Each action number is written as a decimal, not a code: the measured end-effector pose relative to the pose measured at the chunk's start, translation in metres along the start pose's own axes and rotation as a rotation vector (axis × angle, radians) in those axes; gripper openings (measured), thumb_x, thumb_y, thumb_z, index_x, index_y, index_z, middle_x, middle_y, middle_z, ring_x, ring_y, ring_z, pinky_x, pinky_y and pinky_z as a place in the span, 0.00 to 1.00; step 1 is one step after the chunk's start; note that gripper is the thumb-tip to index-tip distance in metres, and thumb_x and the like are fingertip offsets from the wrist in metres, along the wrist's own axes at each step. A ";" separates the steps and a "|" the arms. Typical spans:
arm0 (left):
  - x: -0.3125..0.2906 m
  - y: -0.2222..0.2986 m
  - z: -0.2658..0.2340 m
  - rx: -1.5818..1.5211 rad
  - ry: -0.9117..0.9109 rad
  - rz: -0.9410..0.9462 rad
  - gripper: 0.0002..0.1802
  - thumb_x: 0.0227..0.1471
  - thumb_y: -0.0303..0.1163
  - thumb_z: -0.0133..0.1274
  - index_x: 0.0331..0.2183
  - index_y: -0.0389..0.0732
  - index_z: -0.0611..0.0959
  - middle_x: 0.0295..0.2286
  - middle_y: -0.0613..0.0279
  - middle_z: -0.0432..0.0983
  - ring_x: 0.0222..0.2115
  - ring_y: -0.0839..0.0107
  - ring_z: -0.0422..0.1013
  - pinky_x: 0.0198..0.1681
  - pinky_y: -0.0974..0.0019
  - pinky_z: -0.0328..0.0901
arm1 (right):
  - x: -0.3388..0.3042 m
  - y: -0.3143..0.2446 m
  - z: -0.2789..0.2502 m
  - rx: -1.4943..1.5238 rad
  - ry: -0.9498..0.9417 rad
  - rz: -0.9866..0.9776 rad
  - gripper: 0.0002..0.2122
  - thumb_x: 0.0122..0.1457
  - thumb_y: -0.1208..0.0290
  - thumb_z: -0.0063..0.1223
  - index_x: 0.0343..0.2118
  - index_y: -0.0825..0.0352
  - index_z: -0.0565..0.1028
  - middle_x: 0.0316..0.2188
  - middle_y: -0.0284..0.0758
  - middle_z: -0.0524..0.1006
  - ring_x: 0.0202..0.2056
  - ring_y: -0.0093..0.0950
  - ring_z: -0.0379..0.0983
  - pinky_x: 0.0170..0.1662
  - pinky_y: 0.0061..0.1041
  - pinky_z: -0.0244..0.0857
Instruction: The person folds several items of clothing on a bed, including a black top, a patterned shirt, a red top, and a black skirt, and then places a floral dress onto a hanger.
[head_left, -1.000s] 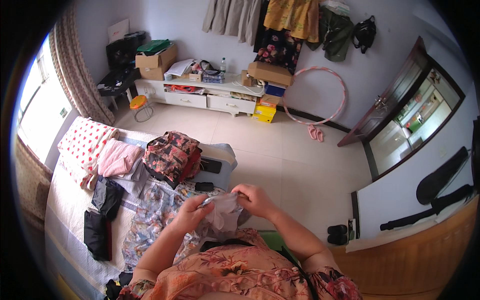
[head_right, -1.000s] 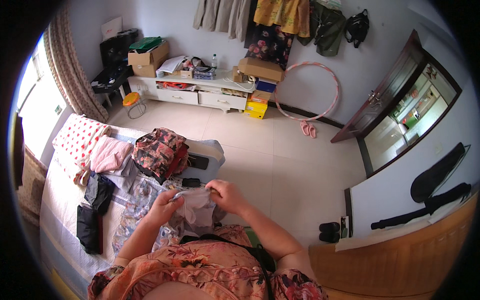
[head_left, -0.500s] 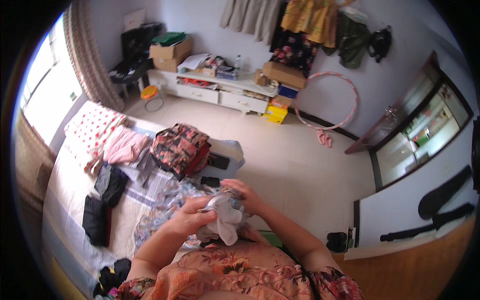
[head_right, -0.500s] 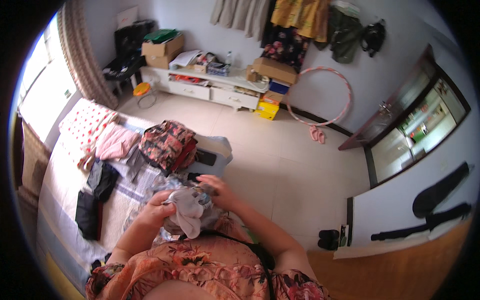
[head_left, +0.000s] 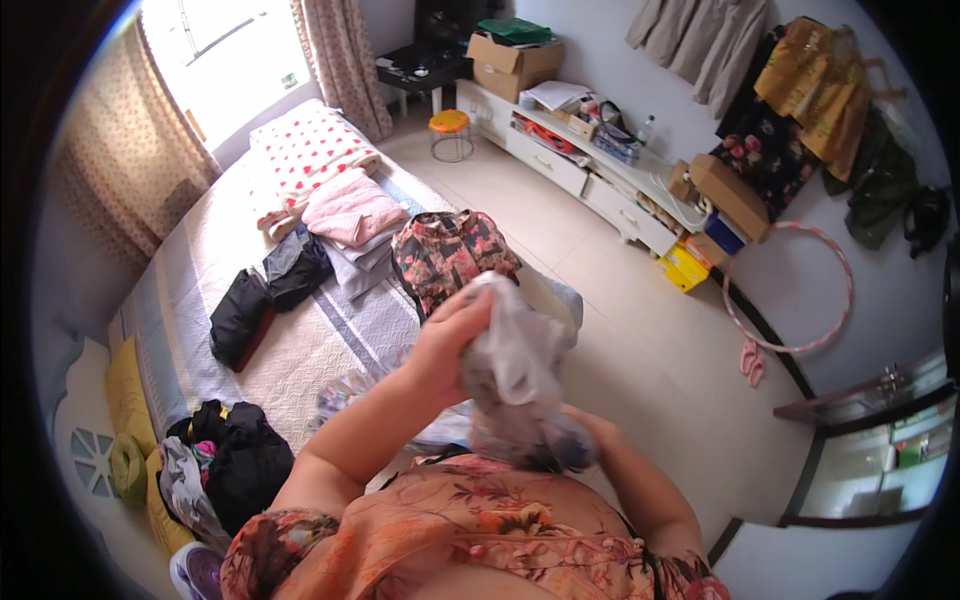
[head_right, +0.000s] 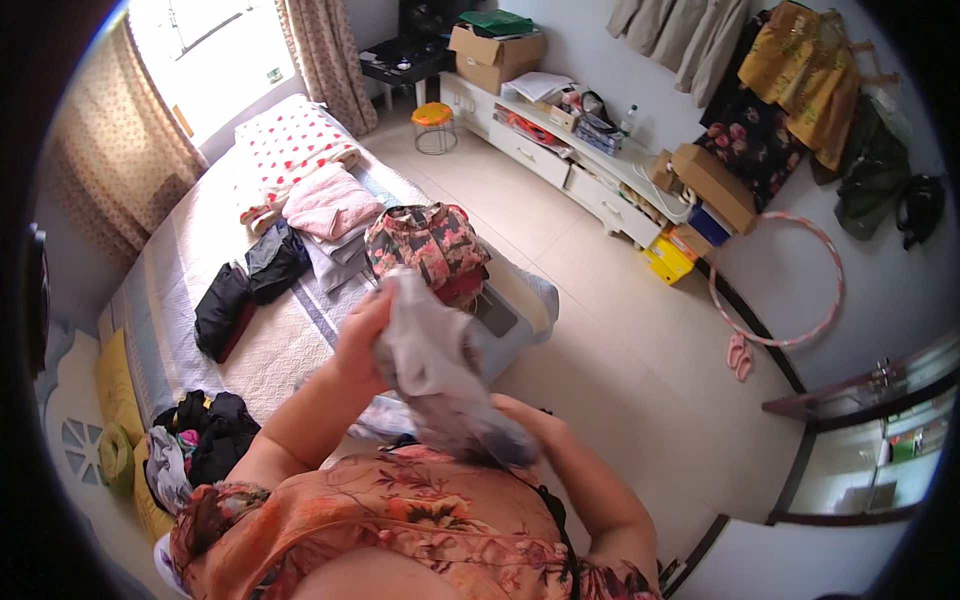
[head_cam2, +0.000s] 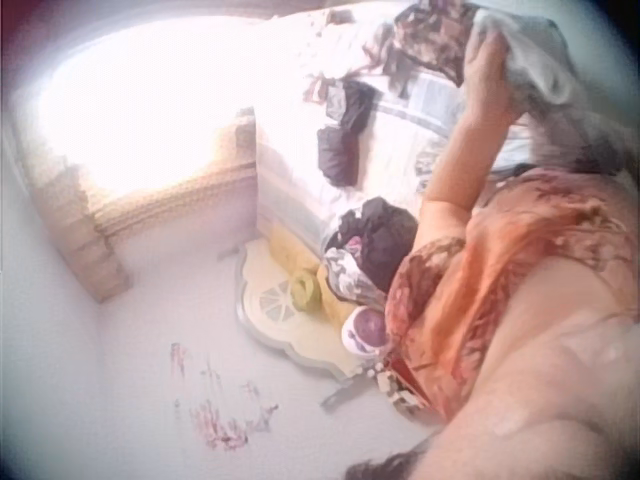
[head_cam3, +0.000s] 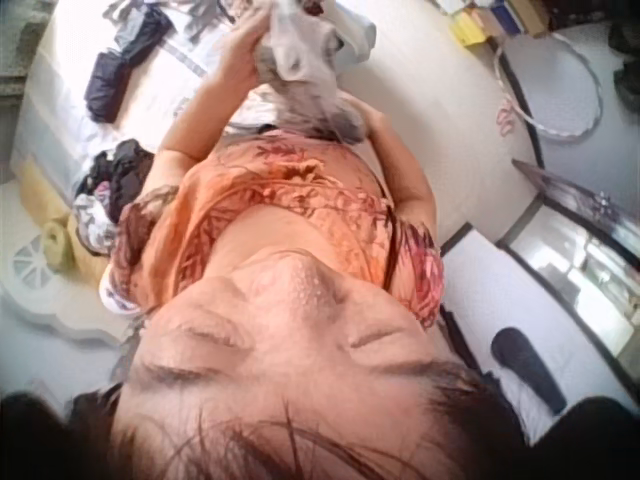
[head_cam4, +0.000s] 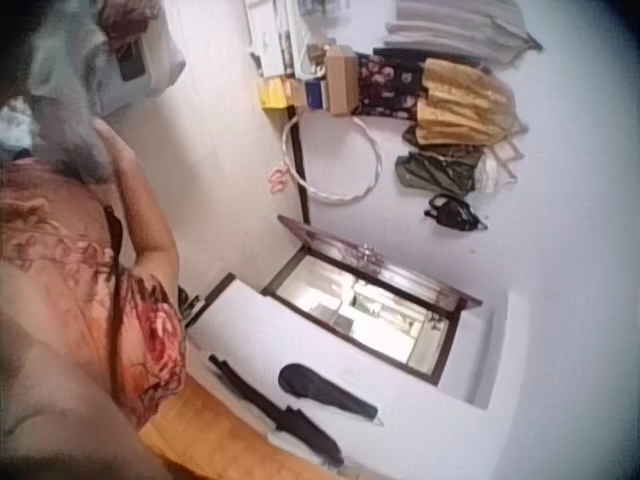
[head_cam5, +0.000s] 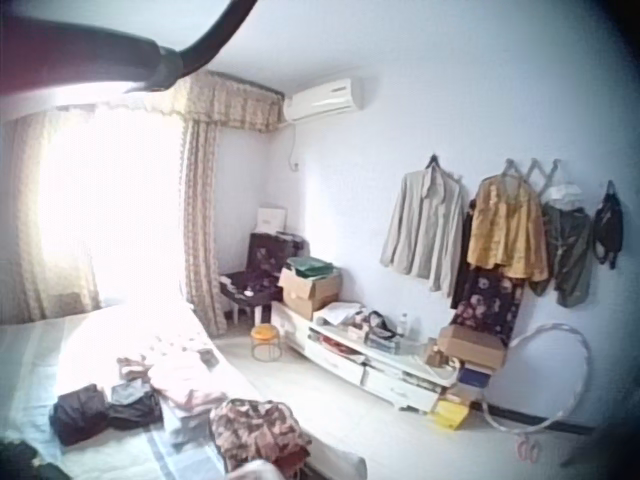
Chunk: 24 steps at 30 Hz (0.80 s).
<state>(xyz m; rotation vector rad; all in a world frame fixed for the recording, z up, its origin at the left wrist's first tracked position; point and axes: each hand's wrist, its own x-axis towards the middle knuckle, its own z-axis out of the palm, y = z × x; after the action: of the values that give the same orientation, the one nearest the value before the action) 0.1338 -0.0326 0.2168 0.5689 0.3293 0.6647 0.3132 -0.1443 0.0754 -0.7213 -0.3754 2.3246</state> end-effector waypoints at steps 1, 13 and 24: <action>0.025 -0.017 0.002 -0.014 -0.054 0.001 0.12 0.50 0.35 0.43 0.36 0.40 0.70 0.26 0.61 0.70 0.30 0.69 0.69 0.33 0.63 0.66 | -0.034 -0.007 -0.029 -0.118 0.147 -0.005 0.16 0.54 0.69 0.38 0.45 0.68 0.63 0.41 0.34 0.68 0.41 0.21 0.64 0.46 0.19 0.58; 0.315 -0.199 0.170 0.088 -0.337 -0.305 0.13 0.50 0.36 0.41 0.35 0.38 0.70 0.30 0.58 0.71 0.30 0.69 0.69 0.34 0.67 0.66 | -0.380 -0.147 -0.168 -0.862 1.633 -0.763 0.15 0.51 0.65 0.41 0.38 0.69 0.68 0.30 0.38 0.71 0.31 0.21 0.66 0.34 0.22 0.60; 0.501 -0.229 0.301 0.255 -0.616 -0.160 0.14 0.50 0.38 0.43 0.34 0.37 0.71 0.29 0.61 0.71 0.28 0.73 0.69 0.32 0.70 0.65 | -0.437 -0.300 -0.224 -0.904 1.476 -0.970 0.15 0.53 0.72 0.36 0.43 0.68 0.64 0.29 0.37 0.72 0.30 0.27 0.68 0.36 0.24 0.61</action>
<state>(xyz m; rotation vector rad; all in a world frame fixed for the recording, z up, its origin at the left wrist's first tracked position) 0.7561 0.0339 0.2682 0.9466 -0.1217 0.2692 0.8721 -0.2010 0.2001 -1.8459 -0.7726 0.2956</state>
